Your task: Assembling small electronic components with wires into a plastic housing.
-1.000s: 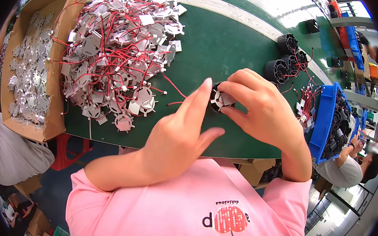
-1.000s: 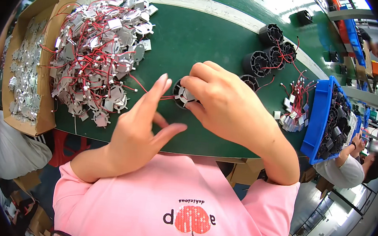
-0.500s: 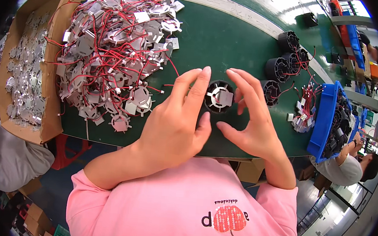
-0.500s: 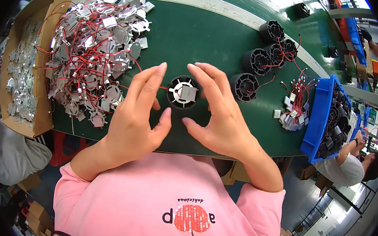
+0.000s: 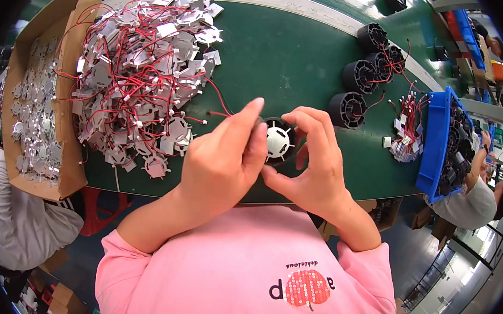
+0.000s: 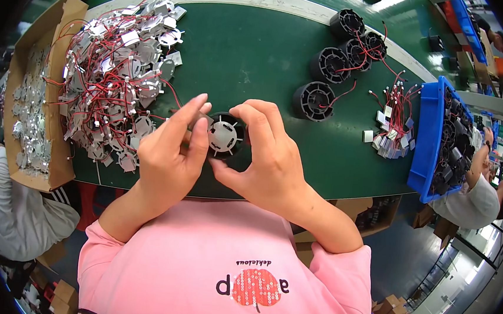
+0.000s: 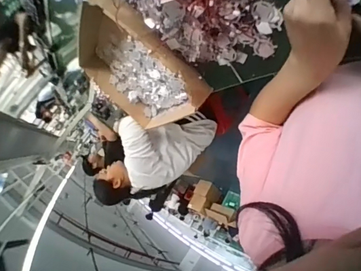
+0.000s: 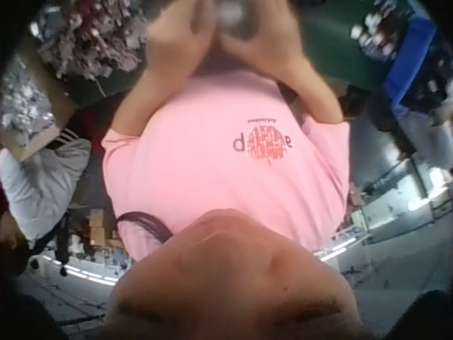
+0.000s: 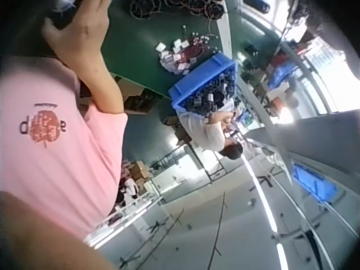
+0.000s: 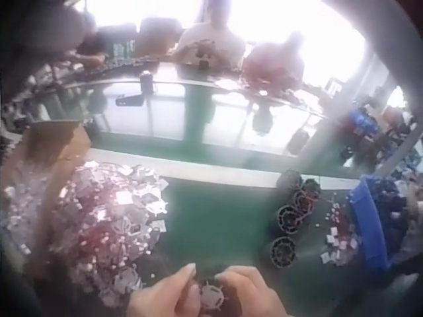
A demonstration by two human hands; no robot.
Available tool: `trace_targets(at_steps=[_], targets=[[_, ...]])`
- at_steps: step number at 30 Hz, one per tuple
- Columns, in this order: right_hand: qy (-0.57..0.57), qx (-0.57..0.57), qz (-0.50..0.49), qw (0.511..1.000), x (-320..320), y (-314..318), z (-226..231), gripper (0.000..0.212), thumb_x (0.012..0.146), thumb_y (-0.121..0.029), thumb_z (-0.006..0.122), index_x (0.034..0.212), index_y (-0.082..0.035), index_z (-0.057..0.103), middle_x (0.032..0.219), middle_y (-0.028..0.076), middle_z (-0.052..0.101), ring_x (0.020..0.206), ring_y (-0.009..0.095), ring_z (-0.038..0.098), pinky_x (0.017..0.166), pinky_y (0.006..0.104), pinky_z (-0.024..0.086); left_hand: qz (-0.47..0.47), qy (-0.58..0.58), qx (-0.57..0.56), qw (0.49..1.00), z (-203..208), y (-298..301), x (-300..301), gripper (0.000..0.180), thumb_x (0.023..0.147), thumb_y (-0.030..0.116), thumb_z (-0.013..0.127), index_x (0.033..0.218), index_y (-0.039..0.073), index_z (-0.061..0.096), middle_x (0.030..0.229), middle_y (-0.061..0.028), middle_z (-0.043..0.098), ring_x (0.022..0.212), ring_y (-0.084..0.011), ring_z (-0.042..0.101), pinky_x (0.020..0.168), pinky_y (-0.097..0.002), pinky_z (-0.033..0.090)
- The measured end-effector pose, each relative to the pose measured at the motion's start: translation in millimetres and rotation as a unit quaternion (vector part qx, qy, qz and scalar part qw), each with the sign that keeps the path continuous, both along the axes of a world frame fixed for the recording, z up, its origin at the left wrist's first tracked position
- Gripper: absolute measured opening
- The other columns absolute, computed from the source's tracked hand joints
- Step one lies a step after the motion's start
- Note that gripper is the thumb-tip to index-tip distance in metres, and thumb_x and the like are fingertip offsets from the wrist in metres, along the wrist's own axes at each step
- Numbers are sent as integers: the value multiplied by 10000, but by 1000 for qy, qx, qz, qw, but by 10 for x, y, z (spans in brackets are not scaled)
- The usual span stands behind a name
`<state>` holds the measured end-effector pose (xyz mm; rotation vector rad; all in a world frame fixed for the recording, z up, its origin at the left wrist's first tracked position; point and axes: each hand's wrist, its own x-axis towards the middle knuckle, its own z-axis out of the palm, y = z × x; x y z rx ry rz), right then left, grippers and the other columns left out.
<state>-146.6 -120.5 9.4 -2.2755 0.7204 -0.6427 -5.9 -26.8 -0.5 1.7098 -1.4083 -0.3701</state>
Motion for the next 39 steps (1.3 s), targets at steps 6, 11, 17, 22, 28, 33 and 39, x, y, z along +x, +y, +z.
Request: trace_targets(at_steps=[6, 11, 17, 22, 28, 33, 39], targets=[[17, -1, 61, 998, -34, -14, 144, 661, 592, -24, 757, 1203, -49, 508, 1117, 86, 554, 711, 185, 576, 558, 274, 491, -76, 325, 190, 923, 178, -51, 159, 516, 788, 61, 723, 1253, 3, 507, 980, -114, 656, 682, -122, 571, 515, -224, 479], [19, 5, 95, 995, -30, -2, 202, 680, 570, -2, 758, 1203, -48, 512, 1129, 87, 557, 723, 169, 582, 570, 252, 492, -136, 412, 212, 876, 232, -37, 191, 485, 796, 57, 714, 1231, 7, 504, 912, -74, 649, 705, -119, 571, 526, -218, 494], [20, 34, 123, 992, -4, -47, 246, 692, 554, 21, 766, 1202, -52, 533, 1133, 88, 559, 736, 153, 583, 575, 226, 487, -110, 516, 228, 819, 240, -29, 247, 431, 805, 47, 696, 1197, 12, 520, 871, -48, 624, 746, -113, 562, 543, -200, 474], [13, -72, 97, 993, 82, 52, 84, 697, 563, -17, 767, 1219, -74, 535, 1117, 81, 559, 714, 171, 587, 562, 251, 492, -86, 402, 176, 894, 218, 15, 139, 342, 818, 97, 703, 1115, -3, 567, 877, -89, 650, 731, -129, 594, 587, -225, 479], [-21, -31, 111, 993, 89, -60, 180, 663, 568, -29, 781, 1192, -90, 566, 1104, 70, 560, 719, 166, 581, 581, 255, 492, -99, 318, 68, 941, 188, -26, 157, 247, 832, 102, 705, 1036, 3, 605, 773, -71, 645, 634, -110, 562, 546, -212, 444], [9, 51, 113, 992, -7, -289, 311, 626, 576, -33, 794, 1163, -92, 587, 1070, 59, 569, 742, 158, 577, 614, 261, 488, -102, 352, 63, 928, 187, 15, 327, 242, 845, 47, 692, 1068, 26, 600, 780, -13, 584, 629, -87, 467, 521, -203, 365], [8, 37, 165, 986, -10, -503, 561, 593, 579, -26, 799, 1133, -76, 594, 1041, 58, 577, 785, 172, 582, 683, 276, 491, -214, 100, -112, 965, 29, -44, 444, 274, 843, 34, 674, 1106, 17, 602, 915, -90, 653, 663, -108, 573, 516, -206, 425]])
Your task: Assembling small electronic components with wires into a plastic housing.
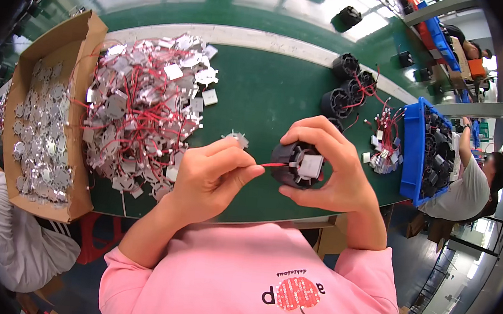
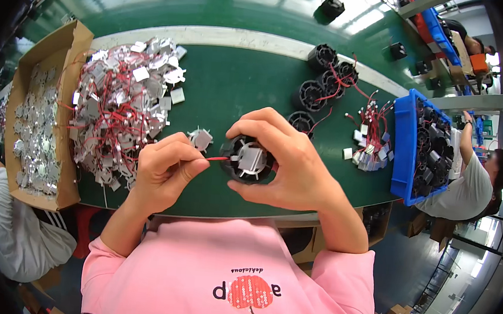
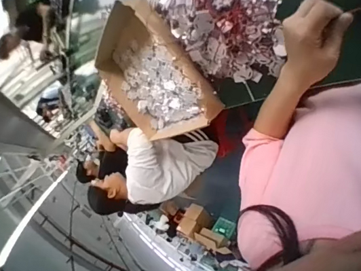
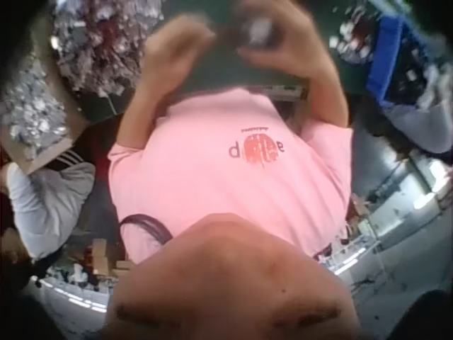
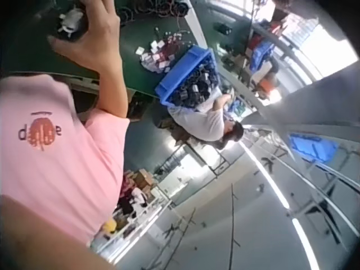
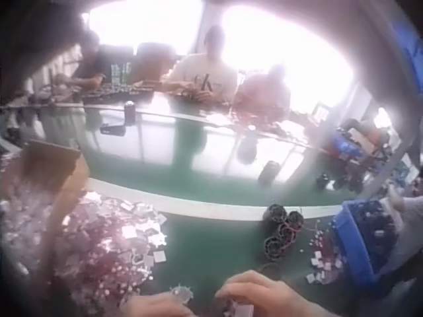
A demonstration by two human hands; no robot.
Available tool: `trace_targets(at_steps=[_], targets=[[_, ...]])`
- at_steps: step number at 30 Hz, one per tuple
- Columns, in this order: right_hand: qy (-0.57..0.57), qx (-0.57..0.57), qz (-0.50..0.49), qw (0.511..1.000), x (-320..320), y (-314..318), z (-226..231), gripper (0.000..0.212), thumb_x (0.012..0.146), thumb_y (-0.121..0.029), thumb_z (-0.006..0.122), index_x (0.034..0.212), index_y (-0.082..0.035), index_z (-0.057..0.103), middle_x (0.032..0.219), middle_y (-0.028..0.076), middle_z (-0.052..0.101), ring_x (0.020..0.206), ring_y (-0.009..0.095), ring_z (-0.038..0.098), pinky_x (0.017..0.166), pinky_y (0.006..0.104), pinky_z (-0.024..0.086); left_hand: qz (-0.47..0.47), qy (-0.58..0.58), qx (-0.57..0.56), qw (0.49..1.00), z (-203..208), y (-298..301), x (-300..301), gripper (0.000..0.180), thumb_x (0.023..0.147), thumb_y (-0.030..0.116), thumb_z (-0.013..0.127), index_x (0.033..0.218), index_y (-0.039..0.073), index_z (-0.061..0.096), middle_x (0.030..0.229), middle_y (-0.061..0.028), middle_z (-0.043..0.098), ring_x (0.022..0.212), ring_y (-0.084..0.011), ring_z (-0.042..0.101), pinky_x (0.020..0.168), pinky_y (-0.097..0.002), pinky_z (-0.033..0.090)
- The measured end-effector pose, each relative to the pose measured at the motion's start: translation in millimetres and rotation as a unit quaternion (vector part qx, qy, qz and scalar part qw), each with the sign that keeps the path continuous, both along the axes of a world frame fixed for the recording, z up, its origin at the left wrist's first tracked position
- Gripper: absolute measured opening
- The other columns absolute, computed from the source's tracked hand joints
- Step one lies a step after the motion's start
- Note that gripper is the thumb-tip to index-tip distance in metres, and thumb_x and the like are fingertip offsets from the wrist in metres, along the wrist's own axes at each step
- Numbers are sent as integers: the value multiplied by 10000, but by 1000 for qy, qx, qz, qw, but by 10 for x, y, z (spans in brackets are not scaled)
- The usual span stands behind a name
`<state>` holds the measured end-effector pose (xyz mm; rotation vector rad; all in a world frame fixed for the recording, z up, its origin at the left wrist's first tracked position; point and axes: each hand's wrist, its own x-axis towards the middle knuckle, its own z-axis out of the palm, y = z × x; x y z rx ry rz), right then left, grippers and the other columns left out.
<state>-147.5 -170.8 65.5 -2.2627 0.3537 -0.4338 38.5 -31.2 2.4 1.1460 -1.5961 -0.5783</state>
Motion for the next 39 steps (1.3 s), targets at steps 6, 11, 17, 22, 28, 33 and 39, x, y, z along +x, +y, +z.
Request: trace_targets(at_steps=[6, 11, 17, 22, 28, 33, 39], targets=[[22, -43, -179, 983, 638, -1057, 321, 490, 678, -126, 792, 1123, -67, 595, 1035, 91, 600, 840, 232, 616, 771, 321, 519, 229, 137, 26, 963, 13, -23, -149, 455, 820, -36, 638, 1262, 22, 547, 1167, -129, 587, 647, -133, 552, 491, -221, 424], [233, -148, -169, 946, 1411, -2029, -296, 470, 666, -297, 790, 968, 0, 587, 920, 122, 644, 818, 286, 638, 757, 371, 537, 168, 24, -28, 985, -81, -38, -69, 404, 777, -127, 566, 1153, 10, 620, 1048, -127, 632, 584, -156, 525, 476, -246, 406], [219, -46, -151, 963, 1904, -1936, -314, 717, 740, -512, 717, 1199, 18, 565, 1132, 185, 617, 934, 342, 628, 790, 458, 548, 186, 33, -6, 982, -103, 52, -36, 353, 754, -141, 565, 1063, 8, 647, 872, -109, 654, 537, -153, 500, 465, -252, 391], [343, -421, -301, 784, 1309, -2896, -475, 393, 848, -294, 536, 1216, -177, 612, 1319, 124, 487, 1091, 347, 556, 887, 536, 446, 121, 35, 39, 991, -16, 84, -59, 327, 745, -125, 590, 1039, 8, 645, 866, -106, 658, 573, -174, 537, 492, -263, 416], [271, -294, -224, 889, 733, -2437, -143, 414, 742, -13, 569, 1134, -136, 619, 1138, 138, 520, 934, 369, 601, 822, 426, 504, 131, -23, -89, 987, 32, 56, -51, 339, 735, -95, 619, 1054, 19, 640, 1004, -119, 650, 761, -234, 594, 667, -321, 499], [256, -144, 63, 954, 535, -557, 863, 435, 669, 3, 635, 1091, -101, 631, 1075, 101, 539, 796, 287, 610, 737, 369, 501, 200, -71, -123, 970, 259, -65, -248, 395, 738, -56, 638, 1123, 27, 610, 1193, -140, 582, 961, -279, 580, 846, -369, 499], [51, 101, 185, 976, 167, -63, 445, 555, 646, 36, 679, 1182, -53, 564, 1104, 127, 554, 856, 252, 603, 713, 354, 512, 69, 206, 101, 971, 416, 99, -320, 285, 828, -20, 595, 1112, 4, 596, 1066, -120, 608, 859, -199, 566, 739, -277, 468]])
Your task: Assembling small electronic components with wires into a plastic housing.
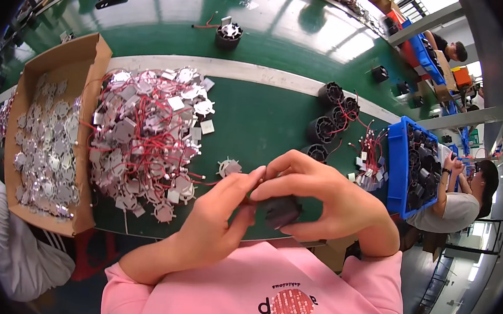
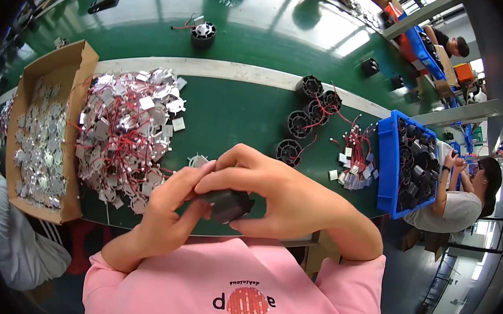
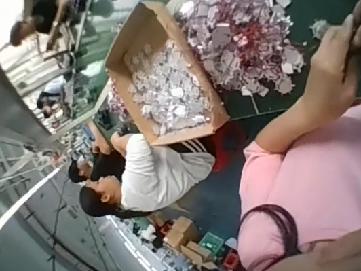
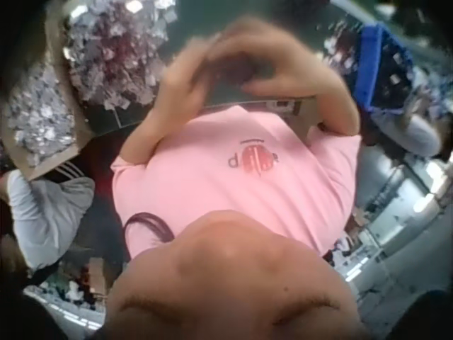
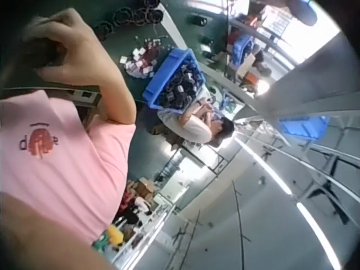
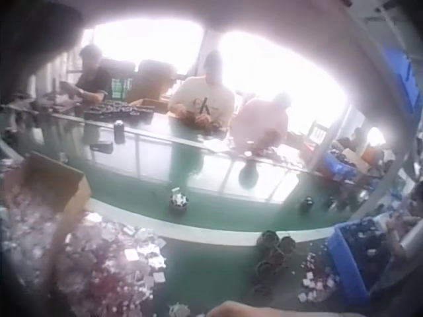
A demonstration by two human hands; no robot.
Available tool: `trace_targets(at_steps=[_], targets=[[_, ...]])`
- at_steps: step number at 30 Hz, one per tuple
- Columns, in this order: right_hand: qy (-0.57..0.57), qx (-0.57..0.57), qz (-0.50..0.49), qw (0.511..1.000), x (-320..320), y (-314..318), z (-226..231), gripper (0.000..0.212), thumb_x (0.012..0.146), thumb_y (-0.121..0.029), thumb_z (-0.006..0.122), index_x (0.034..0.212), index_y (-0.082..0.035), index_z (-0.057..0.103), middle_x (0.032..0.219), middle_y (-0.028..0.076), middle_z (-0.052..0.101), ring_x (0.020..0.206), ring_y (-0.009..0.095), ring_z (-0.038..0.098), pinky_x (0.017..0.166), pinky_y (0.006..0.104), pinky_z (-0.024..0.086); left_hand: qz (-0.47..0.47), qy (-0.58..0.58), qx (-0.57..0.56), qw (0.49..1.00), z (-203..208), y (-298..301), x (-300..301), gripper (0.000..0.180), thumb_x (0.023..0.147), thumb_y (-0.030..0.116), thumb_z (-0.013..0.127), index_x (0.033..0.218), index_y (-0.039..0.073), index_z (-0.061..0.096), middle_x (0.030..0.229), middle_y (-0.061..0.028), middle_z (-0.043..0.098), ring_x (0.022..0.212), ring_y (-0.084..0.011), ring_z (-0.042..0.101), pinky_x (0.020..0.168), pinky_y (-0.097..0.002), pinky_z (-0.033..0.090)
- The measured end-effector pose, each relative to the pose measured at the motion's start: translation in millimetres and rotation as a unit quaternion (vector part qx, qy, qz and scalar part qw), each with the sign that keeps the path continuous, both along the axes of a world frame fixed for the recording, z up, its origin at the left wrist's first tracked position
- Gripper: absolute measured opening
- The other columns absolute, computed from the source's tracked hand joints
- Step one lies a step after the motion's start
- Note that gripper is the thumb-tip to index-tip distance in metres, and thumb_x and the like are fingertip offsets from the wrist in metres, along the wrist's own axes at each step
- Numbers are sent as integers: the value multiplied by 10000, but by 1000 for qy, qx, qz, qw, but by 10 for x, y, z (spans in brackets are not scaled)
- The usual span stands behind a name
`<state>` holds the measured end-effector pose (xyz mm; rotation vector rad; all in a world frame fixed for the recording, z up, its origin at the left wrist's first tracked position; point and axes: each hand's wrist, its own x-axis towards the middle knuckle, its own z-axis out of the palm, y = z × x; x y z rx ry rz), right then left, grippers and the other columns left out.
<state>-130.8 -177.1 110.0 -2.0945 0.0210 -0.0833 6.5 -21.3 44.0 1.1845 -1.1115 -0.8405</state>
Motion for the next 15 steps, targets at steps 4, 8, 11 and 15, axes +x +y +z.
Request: trace_targets(at_steps=[4, 8, 11, 15], targets=[[21, 298, -84, 951, -234, 14, -341, 700, 648, 33, 697, 1301, -39, 454, 1139, 165, 546, 951, 270, 584, 726, 364, 531, -109, -11, 151, 983, 156, 106, 170, 149, 906, 17, 526, 1039, 0, 592, 917, -77, 593, 753, -145, 510, 663, -247, 412], [13, 386, -74, 919, -265, 126, -665, 745, 697, 12, 694, 1369, -42, 377, 1180, 174, 532, 990, 262, 575, 776, 364, 532, -128, 71, 143, 979, 95, 127, 137, 151, 962, 66, 459, 1013, -3, 584, 795, -43, 537, 667, -115, 423, 581, -226, 344], [-2, 383, -42, 923, -229, 251, -769, 740, 746, -9, 685, 1398, -51, 337, 1210, 171, 520, 997, 247, 573, 821, 361, 527, -113, 155, 88, 977, 12, 132, 95, 194, 993, 102, 416, 1012, -4, 577, 723, -23, 487, 616, -103, 355, 525, -216, 295], [1, 558, -108, 823, -159, 372, -817, 714, 786, -33, 664, 1423, -53, 344, 1243, 199, 522, 998, 246, 579, 821, 390, 551, -88, 250, 49, 963, -90, 139, 107, 197, 997, 126, 416, 928, 1, 552, 659, -17, 439, 572, -108, 342, 490, -221, 290]])
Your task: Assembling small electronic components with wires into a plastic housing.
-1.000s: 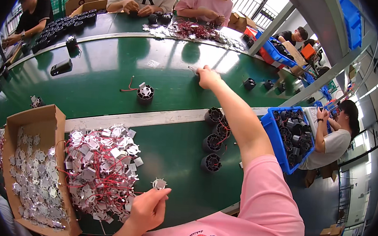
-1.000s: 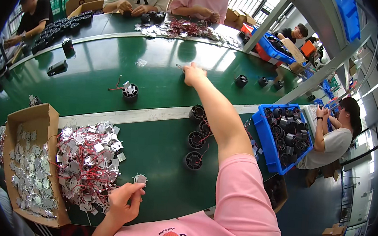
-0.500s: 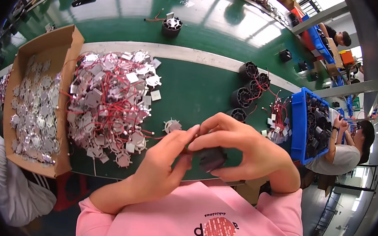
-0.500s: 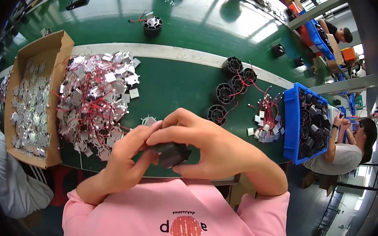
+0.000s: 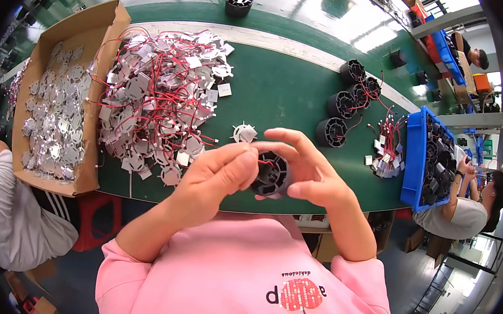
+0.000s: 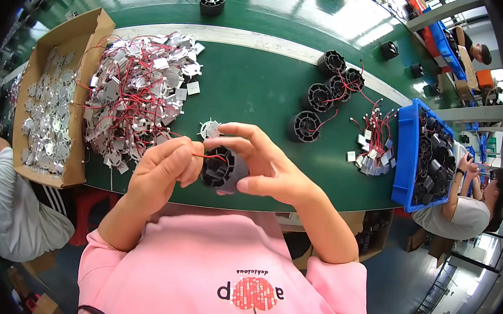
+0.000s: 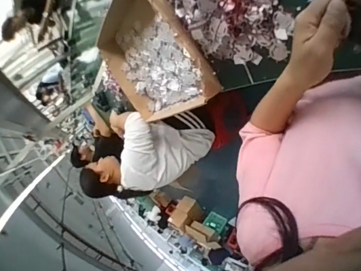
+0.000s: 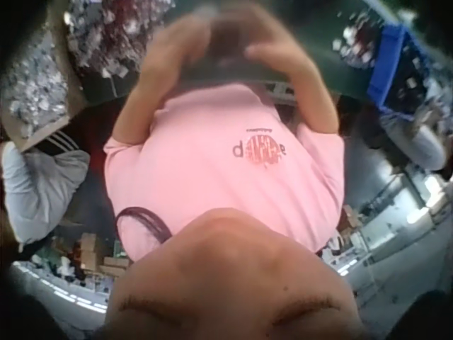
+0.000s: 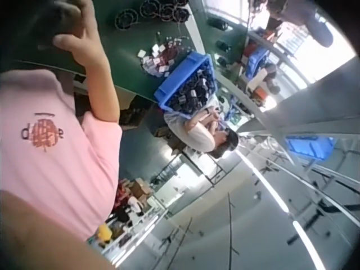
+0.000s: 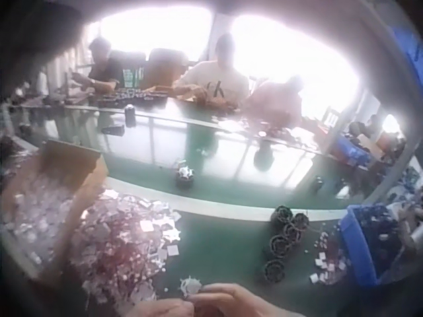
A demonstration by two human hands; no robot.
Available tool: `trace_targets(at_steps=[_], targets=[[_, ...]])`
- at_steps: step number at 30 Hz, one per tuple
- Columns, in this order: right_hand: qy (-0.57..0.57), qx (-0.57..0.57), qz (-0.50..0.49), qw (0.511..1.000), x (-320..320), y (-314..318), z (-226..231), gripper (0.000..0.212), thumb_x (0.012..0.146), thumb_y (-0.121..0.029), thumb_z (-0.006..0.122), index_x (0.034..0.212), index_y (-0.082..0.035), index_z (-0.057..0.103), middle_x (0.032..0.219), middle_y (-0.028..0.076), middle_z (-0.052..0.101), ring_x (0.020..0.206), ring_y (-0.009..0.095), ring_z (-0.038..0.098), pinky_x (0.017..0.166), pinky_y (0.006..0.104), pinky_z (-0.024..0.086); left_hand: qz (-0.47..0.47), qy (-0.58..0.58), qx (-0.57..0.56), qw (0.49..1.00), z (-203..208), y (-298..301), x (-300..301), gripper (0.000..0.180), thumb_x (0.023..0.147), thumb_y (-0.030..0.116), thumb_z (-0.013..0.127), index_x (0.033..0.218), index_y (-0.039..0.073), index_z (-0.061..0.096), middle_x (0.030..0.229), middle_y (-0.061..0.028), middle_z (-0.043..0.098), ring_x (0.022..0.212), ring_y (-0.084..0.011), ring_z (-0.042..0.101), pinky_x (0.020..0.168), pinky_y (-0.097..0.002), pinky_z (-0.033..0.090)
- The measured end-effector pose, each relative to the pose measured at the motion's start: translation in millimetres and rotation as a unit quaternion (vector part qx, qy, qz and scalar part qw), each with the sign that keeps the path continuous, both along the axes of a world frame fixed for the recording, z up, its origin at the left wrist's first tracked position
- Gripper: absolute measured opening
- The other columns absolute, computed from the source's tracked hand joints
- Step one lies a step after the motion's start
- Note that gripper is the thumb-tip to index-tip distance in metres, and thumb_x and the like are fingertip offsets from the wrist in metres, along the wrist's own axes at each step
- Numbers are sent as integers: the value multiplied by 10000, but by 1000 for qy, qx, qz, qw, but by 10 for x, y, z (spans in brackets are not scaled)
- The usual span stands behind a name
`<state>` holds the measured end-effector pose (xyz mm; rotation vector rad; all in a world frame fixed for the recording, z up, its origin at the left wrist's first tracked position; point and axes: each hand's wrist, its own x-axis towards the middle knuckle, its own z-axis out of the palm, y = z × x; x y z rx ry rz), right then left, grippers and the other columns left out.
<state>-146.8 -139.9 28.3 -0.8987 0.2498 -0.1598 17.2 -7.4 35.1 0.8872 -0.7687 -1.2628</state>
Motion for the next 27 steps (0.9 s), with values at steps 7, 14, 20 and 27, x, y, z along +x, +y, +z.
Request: trace_targets(at_steps=[7, 14, 20, 27], targets=[[159, 51, -19, 986, 26, 108, -14, 644, 805, -66, 669, 1394, -58, 410, 1273, 188, 523, 967, 237, 588, 764, 387, 576, -30, 140, 55, 988, 28, 5, 53, 239, 979, 122, 425, 755, 60, 481, 589, -2, 369, 506, -111, 305, 445, -232, 266], [109, -259, -46, 959, 53, 225, -39, 736, 710, -93, 788, 1370, -63, 462, 1214, 126, 559, 842, 200, 587, 656, 281, 542, -67, 208, 40, 975, 16, 0, 99, 348, 962, 102, 422, 619, 126, 366, 535, 13, 316, 468, -103, 273, 425, -230, 243], [131, -636, -92, 755, 105, 323, 78, 734, 588, -43, 803, 1278, -65, 552, 1156, 97, 580, 848, 186, 574, 595, 236, 484, -104, 173, 19, 979, -1, 17, 106, 343, 953, 97, 468, 615, 103, 411, 536, 1, 364, 471, -96, 284, 426, -220, 238], [59, -524, -113, 842, -127, -1, 183, 683, 505, -48, 627, 1184, -22, 562, 1156, 109, 539, 975, 242, 542, 822, 306, 459, 17, 0, 62, 998, -121, 70, 182, 278, 945, 149, 531, 683, 57, 531, 553, -21, 475, 457, -109, 359, 430, -247, 310]])
